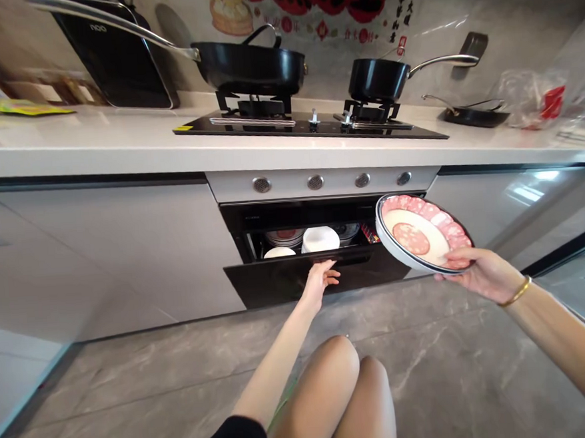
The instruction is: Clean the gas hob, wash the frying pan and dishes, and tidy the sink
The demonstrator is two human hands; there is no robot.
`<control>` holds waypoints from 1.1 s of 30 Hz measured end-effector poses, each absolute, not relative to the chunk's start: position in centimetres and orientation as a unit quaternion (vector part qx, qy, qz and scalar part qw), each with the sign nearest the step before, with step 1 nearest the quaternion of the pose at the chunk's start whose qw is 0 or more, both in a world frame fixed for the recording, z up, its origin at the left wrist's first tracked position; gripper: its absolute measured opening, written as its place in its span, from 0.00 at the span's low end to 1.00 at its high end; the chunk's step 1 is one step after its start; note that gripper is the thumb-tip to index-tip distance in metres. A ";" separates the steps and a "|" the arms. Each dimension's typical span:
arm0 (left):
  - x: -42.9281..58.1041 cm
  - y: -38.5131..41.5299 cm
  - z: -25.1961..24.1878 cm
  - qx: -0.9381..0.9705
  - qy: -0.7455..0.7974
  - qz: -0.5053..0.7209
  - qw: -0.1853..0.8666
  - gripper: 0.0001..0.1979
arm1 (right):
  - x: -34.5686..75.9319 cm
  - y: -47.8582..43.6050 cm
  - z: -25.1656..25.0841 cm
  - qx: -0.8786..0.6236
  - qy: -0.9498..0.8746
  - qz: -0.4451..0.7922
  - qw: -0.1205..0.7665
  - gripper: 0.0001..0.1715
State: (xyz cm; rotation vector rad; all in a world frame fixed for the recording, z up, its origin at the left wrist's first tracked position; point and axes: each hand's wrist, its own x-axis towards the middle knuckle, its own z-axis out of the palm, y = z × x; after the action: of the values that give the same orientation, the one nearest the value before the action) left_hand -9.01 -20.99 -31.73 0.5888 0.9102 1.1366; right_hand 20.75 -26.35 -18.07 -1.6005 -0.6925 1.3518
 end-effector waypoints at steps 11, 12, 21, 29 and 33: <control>-19.9 -27.3 -21.0 0.554 0.359 0.136 0.739 0.26 | 14.9 -22.2 -18.2 -0.642 -0.248 0.645 0.331 0.13; -20.5 -26.3 -20.0 0.574 0.375 0.133 0.716 0.25 | 15.0 -21.8 -18.7 -0.651 -0.243 0.644 0.319 0.15; -12.0 -11.9 -25.6 0.691 0.580 0.059 0.428 0.24 | 13.0 -15.9 -26.1 -0.689 -0.178 0.637 0.297 0.25; -8.7 -7.4 -31.1 0.683 0.652 0.003 0.329 0.28 | 11.5 -13.0 -30.6 -0.704 -0.261 0.593 0.291 0.21; -7.8 -6.5 -32.2 0.687 0.639 -0.037 0.344 0.15 | 11.9 -12.6 -31.5 -0.755 -0.354 0.501 0.231 0.23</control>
State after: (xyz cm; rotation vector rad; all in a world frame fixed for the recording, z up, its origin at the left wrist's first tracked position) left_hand -7.85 -6.46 -32.24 1.7857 1.6604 -0.0972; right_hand 11.87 -12.57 -31.51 -2.0757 -0.9742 1.3790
